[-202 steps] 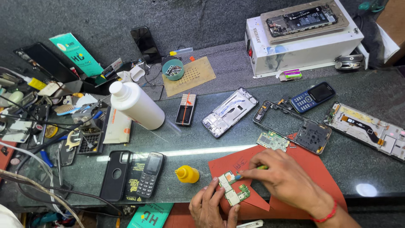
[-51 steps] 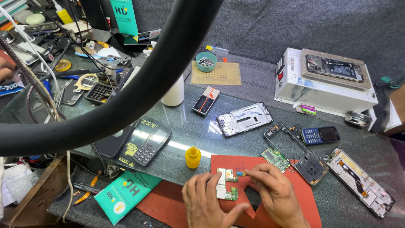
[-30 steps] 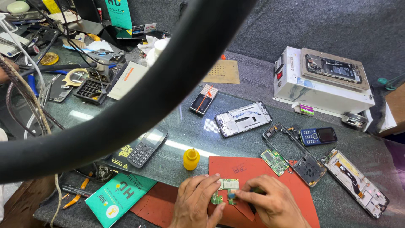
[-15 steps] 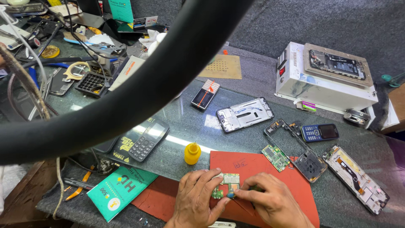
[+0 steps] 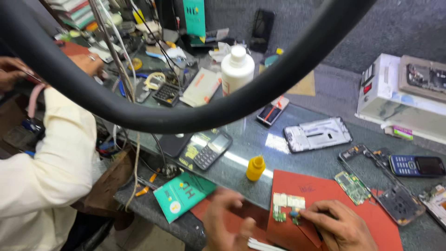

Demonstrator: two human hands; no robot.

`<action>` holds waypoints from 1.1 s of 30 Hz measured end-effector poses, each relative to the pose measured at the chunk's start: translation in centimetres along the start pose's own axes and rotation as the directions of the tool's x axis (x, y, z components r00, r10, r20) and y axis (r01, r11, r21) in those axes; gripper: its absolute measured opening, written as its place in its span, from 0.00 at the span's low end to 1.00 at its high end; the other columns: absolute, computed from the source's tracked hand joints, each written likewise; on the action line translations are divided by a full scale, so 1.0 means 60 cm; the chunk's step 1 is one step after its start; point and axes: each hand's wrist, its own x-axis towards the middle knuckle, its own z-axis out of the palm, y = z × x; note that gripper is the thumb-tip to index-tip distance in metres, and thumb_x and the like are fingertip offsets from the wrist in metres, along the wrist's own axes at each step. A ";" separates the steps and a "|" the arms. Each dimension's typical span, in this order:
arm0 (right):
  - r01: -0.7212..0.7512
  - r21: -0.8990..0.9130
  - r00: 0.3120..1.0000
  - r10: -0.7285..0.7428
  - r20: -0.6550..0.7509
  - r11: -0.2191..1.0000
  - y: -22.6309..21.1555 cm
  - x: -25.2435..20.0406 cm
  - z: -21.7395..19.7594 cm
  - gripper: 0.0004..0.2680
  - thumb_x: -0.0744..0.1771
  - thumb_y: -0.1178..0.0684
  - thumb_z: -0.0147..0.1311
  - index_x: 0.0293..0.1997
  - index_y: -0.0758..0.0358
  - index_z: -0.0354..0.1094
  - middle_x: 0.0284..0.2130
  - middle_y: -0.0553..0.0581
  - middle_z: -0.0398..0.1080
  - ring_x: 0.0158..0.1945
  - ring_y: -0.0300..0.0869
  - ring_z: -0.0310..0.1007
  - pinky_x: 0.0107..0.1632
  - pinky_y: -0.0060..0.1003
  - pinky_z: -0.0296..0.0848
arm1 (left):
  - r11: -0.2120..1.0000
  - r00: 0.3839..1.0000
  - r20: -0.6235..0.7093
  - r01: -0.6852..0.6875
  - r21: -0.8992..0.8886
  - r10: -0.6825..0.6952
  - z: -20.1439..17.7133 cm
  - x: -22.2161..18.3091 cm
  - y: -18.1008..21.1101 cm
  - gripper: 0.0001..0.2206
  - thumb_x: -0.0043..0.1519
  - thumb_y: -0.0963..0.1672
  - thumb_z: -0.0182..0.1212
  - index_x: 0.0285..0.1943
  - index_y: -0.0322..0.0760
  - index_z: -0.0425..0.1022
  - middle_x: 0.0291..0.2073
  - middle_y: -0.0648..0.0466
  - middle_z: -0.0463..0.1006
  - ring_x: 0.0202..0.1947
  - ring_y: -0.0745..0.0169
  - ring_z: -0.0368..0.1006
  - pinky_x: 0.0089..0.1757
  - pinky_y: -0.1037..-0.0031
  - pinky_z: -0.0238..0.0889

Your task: The person cleans a small circuit board component from a mobile phone using a tool, then applies a yellow liquid from a bottle onto the board and continues to clean it.

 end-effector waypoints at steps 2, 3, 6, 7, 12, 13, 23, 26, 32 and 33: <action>0.059 -0.026 0.998 -0.059 -0.025 0.998 0.027 -0.003 0.010 0.15 0.56 0.63 0.61 0.42 0.48 0.82 0.34 0.48 0.76 0.39 0.39 0.81 0.41 0.33 0.79 | 0.895 0.916 0.200 -0.388 0.219 0.348 0.010 0.009 -0.015 0.14 0.65 0.51 0.70 0.51 0.40 0.77 0.43 0.54 0.78 0.43 0.57 0.76 0.47 0.67 0.72; 0.086 -0.043 0.996 -0.086 0.010 0.995 0.042 -0.005 0.016 0.17 0.56 0.62 0.63 0.45 0.47 0.82 0.36 0.47 0.77 0.39 0.37 0.81 0.40 0.33 0.79 | 0.877 0.888 0.257 -0.435 0.205 0.380 0.021 0.009 -0.021 0.15 0.65 0.52 0.69 0.50 0.41 0.77 0.44 0.55 0.78 0.45 0.57 0.76 0.48 0.64 0.70; 0.128 -0.067 0.992 -0.128 0.018 0.989 0.086 -0.001 0.032 0.17 0.56 0.60 0.64 0.47 0.47 0.82 0.35 0.46 0.77 0.38 0.36 0.81 0.38 0.32 0.80 | 0.817 0.855 0.346 -0.491 0.302 0.386 0.071 -0.002 -0.029 0.12 0.68 0.51 0.63 0.54 0.44 0.78 0.50 0.56 0.77 0.52 0.58 0.74 0.54 0.58 0.68; 0.115 -0.060 0.993 -0.115 0.008 0.991 0.099 0.000 0.042 0.16 0.56 0.59 0.64 0.46 0.48 0.83 0.34 0.47 0.78 0.37 0.36 0.81 0.38 0.32 0.80 | 0.777 0.863 0.375 -0.480 0.407 0.338 0.083 -0.009 -0.033 0.11 0.70 0.48 0.58 0.57 0.46 0.78 0.54 0.57 0.78 0.58 0.59 0.74 0.59 0.56 0.67; -0.045 0.061 0.998 0.042 0.044 0.997 0.171 -0.014 0.088 0.11 0.59 0.54 0.65 0.43 0.52 0.84 0.27 0.49 0.80 0.33 0.36 0.81 0.37 0.32 0.81 | 0.871 0.843 0.504 -0.381 0.310 0.189 0.104 -0.031 -0.069 0.11 0.74 0.48 0.56 0.61 0.43 0.78 0.54 0.55 0.76 0.60 0.58 0.72 0.61 0.52 0.62; -0.060 0.102 0.997 0.055 0.050 0.993 0.191 -0.019 0.097 0.10 0.59 0.53 0.65 0.42 0.53 0.84 0.25 0.49 0.80 0.32 0.36 0.81 0.37 0.32 0.81 | 0.881 0.846 0.498 -0.370 0.295 0.189 0.106 -0.036 -0.072 0.11 0.75 0.48 0.55 0.61 0.45 0.77 0.56 0.55 0.76 0.61 0.58 0.72 0.62 0.54 0.61; -0.385 -0.037 0.748 0.335 0.573 0.922 0.266 -0.024 0.109 0.10 0.63 0.48 0.63 0.47 0.48 0.84 0.33 0.46 0.83 0.41 0.36 0.83 0.46 0.32 0.80 | 0.860 0.902 0.413 -0.306 0.409 0.125 0.138 -0.090 -0.108 0.12 0.73 0.51 0.56 0.58 0.48 0.76 0.57 0.56 0.75 0.61 0.58 0.67 0.63 0.51 0.54; 0.002 0.173 0.884 -0.082 0.460 0.985 0.225 -0.017 0.095 0.13 0.63 0.52 0.62 0.53 0.49 0.81 0.38 0.47 0.84 0.44 0.38 0.83 0.45 0.35 0.81 | 0.862 0.899 0.420 -0.309 0.402 0.127 0.133 -0.081 -0.106 0.10 0.75 0.51 0.57 0.60 0.51 0.76 0.61 0.59 0.75 0.63 0.61 0.68 0.67 0.56 0.55; 0.045 -0.060 0.998 -0.047 -0.034 0.997 0.017 0.006 0.001 0.13 0.56 0.59 0.63 0.42 0.50 0.80 0.35 0.50 0.76 0.40 0.44 0.79 0.41 0.38 0.76 | 0.906 0.872 0.458 -0.323 0.274 0.173 0.086 -0.018 -0.043 0.24 0.63 0.54 0.66 0.61 0.37 0.72 0.61 0.47 0.70 0.60 0.48 0.64 0.60 0.51 0.51; 0.056 -0.097 0.992 -0.066 -0.112 0.994 -0.016 0.009 -0.008 0.14 0.55 0.60 0.64 0.40 0.50 0.80 0.34 0.51 0.75 0.39 0.45 0.78 0.40 0.39 0.76 | 0.912 0.851 0.505 -0.310 0.269 0.140 0.080 -0.013 -0.032 0.25 0.62 0.54 0.66 0.62 0.37 0.71 0.62 0.46 0.69 0.62 0.47 0.63 0.61 0.52 0.49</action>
